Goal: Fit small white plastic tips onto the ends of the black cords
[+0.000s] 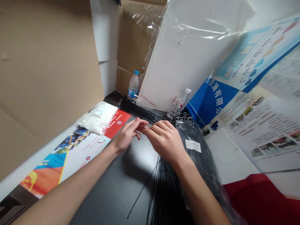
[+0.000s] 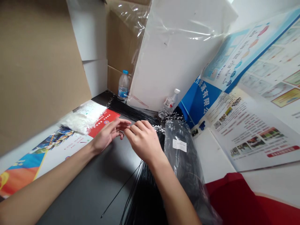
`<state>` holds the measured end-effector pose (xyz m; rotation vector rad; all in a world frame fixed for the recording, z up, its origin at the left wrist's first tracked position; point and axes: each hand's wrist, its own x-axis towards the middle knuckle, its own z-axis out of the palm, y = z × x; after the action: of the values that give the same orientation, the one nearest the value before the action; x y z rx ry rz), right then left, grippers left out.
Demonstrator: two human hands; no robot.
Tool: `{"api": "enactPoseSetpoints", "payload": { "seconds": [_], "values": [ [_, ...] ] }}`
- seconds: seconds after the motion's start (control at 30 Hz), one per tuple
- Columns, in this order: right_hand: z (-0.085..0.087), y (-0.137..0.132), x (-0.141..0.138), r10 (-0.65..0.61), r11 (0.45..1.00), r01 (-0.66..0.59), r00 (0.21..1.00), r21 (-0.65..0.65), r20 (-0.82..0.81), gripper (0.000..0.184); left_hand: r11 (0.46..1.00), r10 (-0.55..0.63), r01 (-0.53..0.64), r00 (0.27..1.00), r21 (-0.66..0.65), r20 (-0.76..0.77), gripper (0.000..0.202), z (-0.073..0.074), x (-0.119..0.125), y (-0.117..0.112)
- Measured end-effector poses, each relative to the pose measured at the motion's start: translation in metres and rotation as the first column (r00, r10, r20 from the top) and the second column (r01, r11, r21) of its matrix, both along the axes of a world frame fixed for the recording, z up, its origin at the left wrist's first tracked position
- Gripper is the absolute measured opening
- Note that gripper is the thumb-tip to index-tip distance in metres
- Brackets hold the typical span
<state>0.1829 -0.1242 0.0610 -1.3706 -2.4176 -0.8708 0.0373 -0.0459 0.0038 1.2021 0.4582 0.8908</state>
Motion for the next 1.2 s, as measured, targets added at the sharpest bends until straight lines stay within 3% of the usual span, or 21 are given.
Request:
{"api": "enactPoseSetpoints", "payload": {
  "seconds": [0.1,0.2,0.4,0.6,0.7,0.83,0.97,1.07,1.2],
  "values": [
    [0.017,-0.009,0.006,-0.102,0.993,0.096,0.992,0.075,0.078,0.021,0.979,0.068,-0.057,0.996,0.195,-0.049,0.029,0.001,0.001,-0.004],
    [0.027,-0.016,0.005,-0.119,0.989,0.107,0.985,0.102,0.125,0.023,0.961,0.099,-0.078,0.993,0.266,-0.065,0.019,0.001,0.003,-0.007],
    [0.027,-0.021,-0.001,-0.087,0.994,0.077,0.989,0.081,0.118,0.025,0.94,0.138,-0.135,0.99,0.312,0.01,0.016,-0.002,0.003,-0.008],
    [0.026,-0.018,0.005,-0.103,0.994,0.1,0.989,0.04,0.106,0.022,0.829,0.287,-0.239,0.958,0.506,-0.018,0.011,0.0,-0.001,-0.009],
    [0.031,-0.02,0.009,-0.118,0.993,0.117,0.992,0.024,0.051,0.023,0.81,0.335,-0.282,0.942,0.514,-0.011,0.011,0.001,-0.003,-0.009],
    [0.039,-0.025,0.016,-0.147,0.989,0.145,0.987,-0.032,-0.063,0.026,0.84,0.362,-0.315,0.932,0.442,-0.024,0.013,0.002,-0.004,-0.008],
    [0.044,-0.031,0.021,-0.2,0.978,0.189,0.969,-0.084,-0.146,0.026,0.845,0.344,-0.287,0.938,0.451,-0.048,0.012,0.003,-0.003,-0.01],
    [0.045,-0.035,0.019,-0.266,0.949,0.218,0.942,-0.229,-0.203,0.024,0.847,0.333,-0.27,0.941,0.458,-0.061,0.013,0.003,-0.003,-0.012],
    [0.048,-0.035,0.016,-0.367,0.869,0.243,0.901,-0.431,-0.231,0.025,0.846,0.318,-0.258,0.946,0.467,-0.054,0.013,0.002,-0.003,-0.012]
  ]
}}
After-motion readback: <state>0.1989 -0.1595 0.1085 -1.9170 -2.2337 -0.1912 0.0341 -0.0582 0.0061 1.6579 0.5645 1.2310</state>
